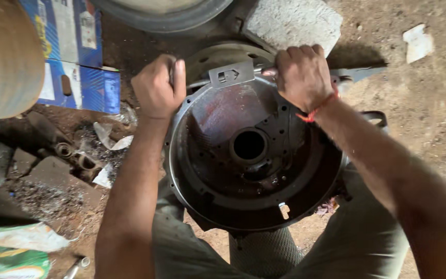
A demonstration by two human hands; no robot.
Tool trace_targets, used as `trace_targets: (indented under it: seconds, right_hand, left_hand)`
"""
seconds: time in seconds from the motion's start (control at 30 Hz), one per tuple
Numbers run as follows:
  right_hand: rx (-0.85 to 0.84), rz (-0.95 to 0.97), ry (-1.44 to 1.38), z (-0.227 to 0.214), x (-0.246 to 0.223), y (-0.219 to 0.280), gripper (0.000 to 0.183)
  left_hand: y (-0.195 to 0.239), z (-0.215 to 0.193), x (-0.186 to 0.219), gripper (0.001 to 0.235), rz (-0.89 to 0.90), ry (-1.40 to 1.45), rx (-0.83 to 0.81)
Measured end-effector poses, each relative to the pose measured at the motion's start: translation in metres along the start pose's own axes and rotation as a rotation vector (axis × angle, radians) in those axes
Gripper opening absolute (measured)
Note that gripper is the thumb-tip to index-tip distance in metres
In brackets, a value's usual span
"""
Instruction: The person is repairing a large, circular metal part, likely a brake drum. They use a metal tool to scrape the inner surface and a hammer to tap the tool, removing rust or debris. The person also uses a file to smooth the edges of the part.
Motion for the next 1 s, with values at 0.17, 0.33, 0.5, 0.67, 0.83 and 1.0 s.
trace_targets:
  seconds: [0.17, 0.33, 0.5, 0.67, 0.83, 1.0]
  right_hand:
    - [-0.238, 0.052, -0.205, 0.047, 0.012, 0.018, 0.046]
    - [-0.083, 0.123, -0.049, 0.024, 0.017, 0.015, 0.025]
    - [-0.091, 0.307, -0.158, 0.006, -0.008, 0.025, 0.017]
    - [-0.066, 0.354, -0.170, 0.000, -0.008, 0.024, 0.024]
    - [-0.022, 0.296, -0.261, -0.001, -0.009, 0.031, 0.034]
    - [-0.012, 0.394, -0.195, 0.007, -0.014, 0.039, 0.025]
  left_hand:
    - [0.002, 0.011, 0.016, 0.034, 0.199, -0.159, -0.174]
    - [-0.002, 0.024, 0.006, 0.037, 0.195, -0.268, -0.223]
    - [-0.025, 0.028, 0.003, 0.035, 0.366, -0.232, -0.132]
    - [-0.042, 0.030, 0.008, 0.035, 0.445, -0.254, -0.119]
    - [-0.044, 0.014, 0.000, 0.030, 0.094, -0.148, 0.081]
    - [-0.046, 0.014, 0.006, 0.029, 0.277, -0.057, 0.112]
Point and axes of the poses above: each hand's wrist, its own y-axis away from the middle knuckle, its own z-axis out of the palm, x = y × z, the point moved 10 cm from there along -y, towards the middle knuckle, and after that the axes turned 7 degrees about -z, right-handed, at the moved point
